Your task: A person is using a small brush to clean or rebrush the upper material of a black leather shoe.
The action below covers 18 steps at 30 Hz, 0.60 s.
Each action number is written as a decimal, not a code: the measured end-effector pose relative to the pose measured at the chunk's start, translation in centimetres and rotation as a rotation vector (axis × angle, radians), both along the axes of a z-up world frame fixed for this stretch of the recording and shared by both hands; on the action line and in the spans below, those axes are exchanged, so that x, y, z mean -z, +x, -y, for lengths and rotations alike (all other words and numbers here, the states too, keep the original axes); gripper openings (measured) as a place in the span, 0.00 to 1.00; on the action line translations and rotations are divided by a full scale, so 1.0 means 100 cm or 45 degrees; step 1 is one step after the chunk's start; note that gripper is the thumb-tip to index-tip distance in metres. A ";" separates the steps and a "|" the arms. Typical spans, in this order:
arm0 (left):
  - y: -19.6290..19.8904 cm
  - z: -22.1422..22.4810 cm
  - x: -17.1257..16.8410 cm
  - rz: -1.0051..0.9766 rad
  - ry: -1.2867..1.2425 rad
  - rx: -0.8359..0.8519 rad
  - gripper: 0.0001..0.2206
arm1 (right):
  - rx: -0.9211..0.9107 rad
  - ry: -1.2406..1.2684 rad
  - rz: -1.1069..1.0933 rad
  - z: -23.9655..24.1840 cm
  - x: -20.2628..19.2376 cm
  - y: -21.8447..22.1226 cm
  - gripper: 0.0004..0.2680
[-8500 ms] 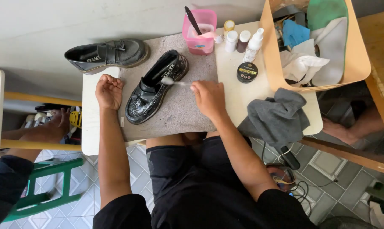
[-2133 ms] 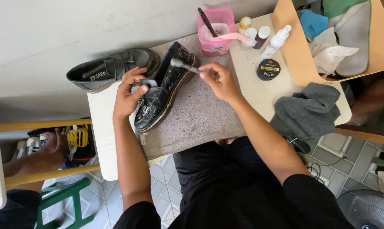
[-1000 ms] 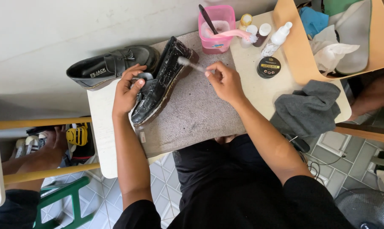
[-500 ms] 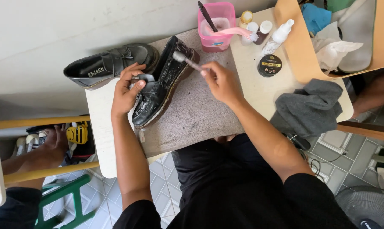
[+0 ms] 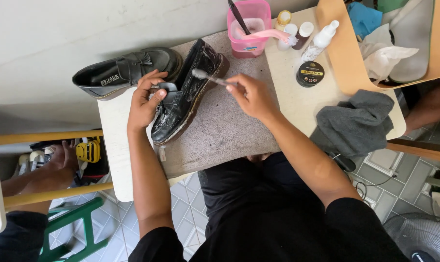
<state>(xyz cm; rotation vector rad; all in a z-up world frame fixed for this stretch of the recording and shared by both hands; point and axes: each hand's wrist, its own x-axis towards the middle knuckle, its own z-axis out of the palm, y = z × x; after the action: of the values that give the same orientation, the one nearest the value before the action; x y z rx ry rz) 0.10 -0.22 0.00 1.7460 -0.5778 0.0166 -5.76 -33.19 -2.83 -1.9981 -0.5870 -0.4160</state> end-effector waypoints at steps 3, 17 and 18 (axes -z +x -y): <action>-0.001 0.000 -0.002 -0.005 -0.022 -0.013 0.11 | -0.003 0.009 0.021 -0.001 -0.009 -0.003 0.08; 0.000 -0.001 0.001 0.032 0.010 -0.005 0.10 | 0.142 -0.110 0.075 0.010 -0.040 -0.027 0.06; 0.000 -0.001 0.001 0.031 0.011 -0.009 0.10 | 0.138 -0.109 0.074 0.001 -0.042 -0.033 0.06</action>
<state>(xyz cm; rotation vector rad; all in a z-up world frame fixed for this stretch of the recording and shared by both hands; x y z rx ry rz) 0.09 -0.08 -0.10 1.7579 -0.5903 0.0402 -9.04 -33.27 1.35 -2.1124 -0.5416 -0.5240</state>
